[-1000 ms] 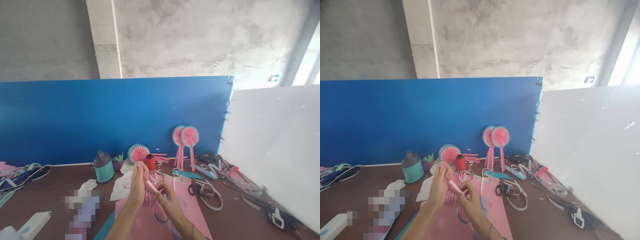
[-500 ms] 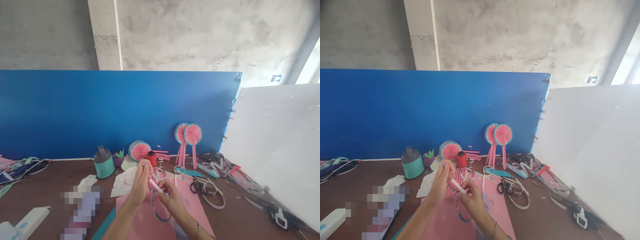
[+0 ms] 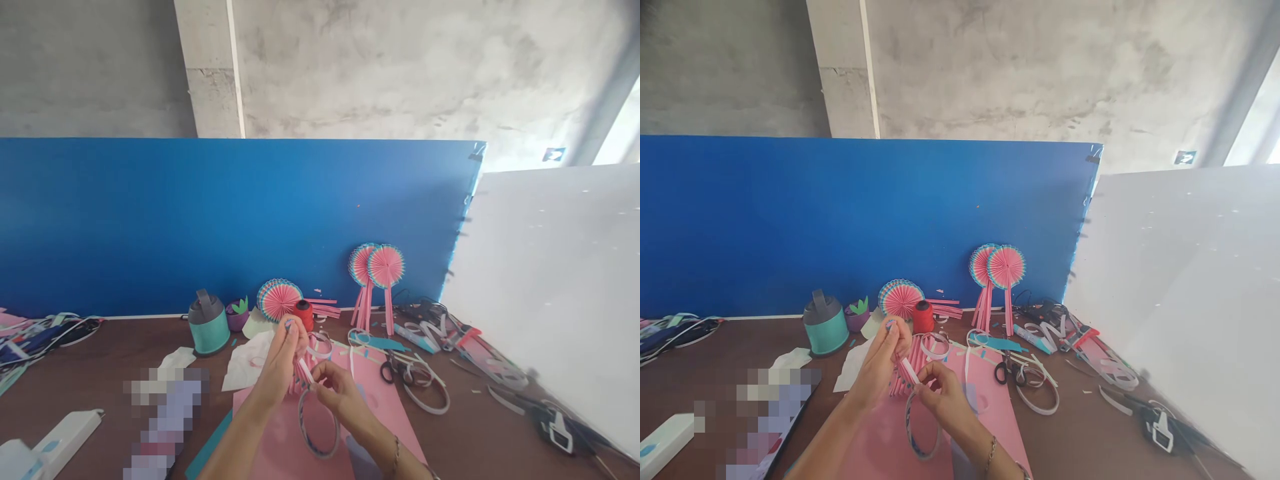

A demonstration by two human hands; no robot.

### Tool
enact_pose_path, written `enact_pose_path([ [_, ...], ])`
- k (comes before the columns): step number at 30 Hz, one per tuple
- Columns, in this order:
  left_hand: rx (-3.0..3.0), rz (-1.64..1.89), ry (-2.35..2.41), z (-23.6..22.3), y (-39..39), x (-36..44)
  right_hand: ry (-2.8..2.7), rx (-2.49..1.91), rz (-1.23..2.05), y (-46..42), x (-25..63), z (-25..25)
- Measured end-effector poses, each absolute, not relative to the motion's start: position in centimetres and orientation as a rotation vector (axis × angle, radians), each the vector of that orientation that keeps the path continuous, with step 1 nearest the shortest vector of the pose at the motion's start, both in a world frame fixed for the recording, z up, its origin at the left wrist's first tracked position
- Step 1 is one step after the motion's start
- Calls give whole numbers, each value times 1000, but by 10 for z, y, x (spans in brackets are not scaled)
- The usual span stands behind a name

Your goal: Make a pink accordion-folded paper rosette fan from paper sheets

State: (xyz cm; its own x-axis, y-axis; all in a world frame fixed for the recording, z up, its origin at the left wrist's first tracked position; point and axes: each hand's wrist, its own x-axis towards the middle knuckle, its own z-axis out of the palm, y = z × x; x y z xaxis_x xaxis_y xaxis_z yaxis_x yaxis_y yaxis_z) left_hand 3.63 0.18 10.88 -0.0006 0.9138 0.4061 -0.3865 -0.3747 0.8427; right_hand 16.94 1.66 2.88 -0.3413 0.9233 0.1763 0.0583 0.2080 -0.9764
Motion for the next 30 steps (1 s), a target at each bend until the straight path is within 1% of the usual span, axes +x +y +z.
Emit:
enact_pose_path([
  [6,1022,1631,494,113,6,32,-1542,-833,1363,13,168,33],
  [16,780,1516,354,118,2,34,-1435,-766,1519,12,166,29],
  [23,650,1447,300,121,-2,35,-1537,-754,1372,11,172,31],
  [30,529,1379,225,123,-2,36,-1552,-767,1514,2,177,41],
])
